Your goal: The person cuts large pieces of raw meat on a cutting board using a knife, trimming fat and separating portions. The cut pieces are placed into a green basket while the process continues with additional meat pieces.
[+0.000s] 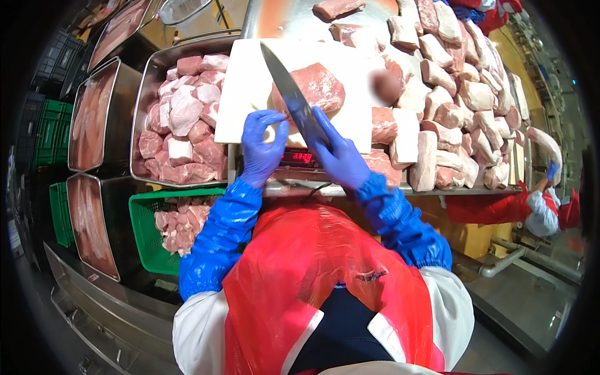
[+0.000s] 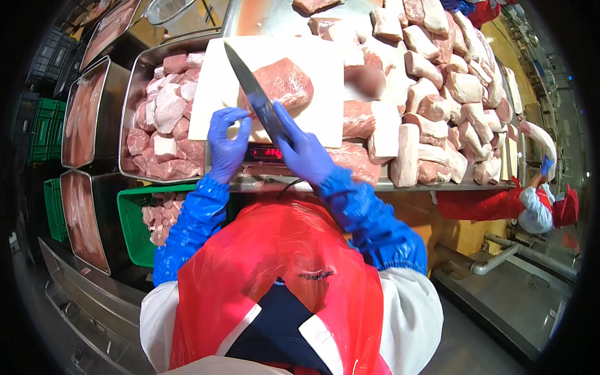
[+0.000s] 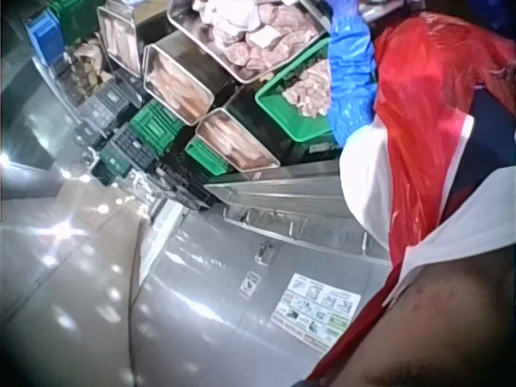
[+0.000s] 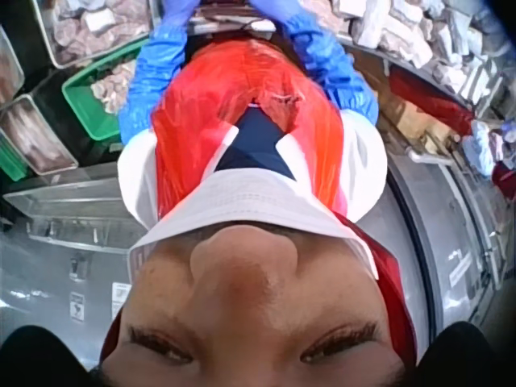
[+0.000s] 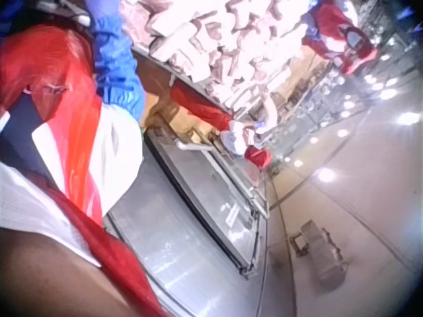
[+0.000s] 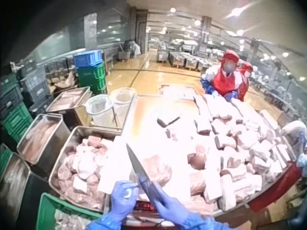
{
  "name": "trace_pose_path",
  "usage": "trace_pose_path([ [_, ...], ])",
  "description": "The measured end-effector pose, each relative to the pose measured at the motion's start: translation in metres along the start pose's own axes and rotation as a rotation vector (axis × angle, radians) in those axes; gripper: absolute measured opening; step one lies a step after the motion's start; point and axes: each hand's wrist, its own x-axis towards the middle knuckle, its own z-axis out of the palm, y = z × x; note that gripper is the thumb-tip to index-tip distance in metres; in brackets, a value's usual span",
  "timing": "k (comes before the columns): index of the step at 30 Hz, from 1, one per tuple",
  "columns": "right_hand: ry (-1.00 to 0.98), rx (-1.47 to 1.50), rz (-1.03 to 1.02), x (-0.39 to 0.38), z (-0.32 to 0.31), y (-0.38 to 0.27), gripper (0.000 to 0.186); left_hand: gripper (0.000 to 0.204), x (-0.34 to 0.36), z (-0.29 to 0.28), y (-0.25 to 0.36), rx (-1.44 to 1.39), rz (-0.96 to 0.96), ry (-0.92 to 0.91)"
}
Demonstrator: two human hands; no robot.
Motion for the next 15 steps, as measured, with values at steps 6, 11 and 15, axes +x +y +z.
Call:
trace_pose_path([
  [6,-0.142,-0.272,0.021,0.024,-0.015,0.012,0.074,0.02,0.008,0.021,-0.016,0.247,0.101,0.051],
  [11,-0.198,-0.597,-0.093,-0.09,-0.05,0.048,0.077,0.02,-0.006,0.015,-0.034,0.289,0.035,0.081],
  [15,-0.212,-0.719,0.006,-0.112,-0.103,0.015,0.076,0.018,0.001,0.021,0.023,0.026,-0.233,0.064],
])
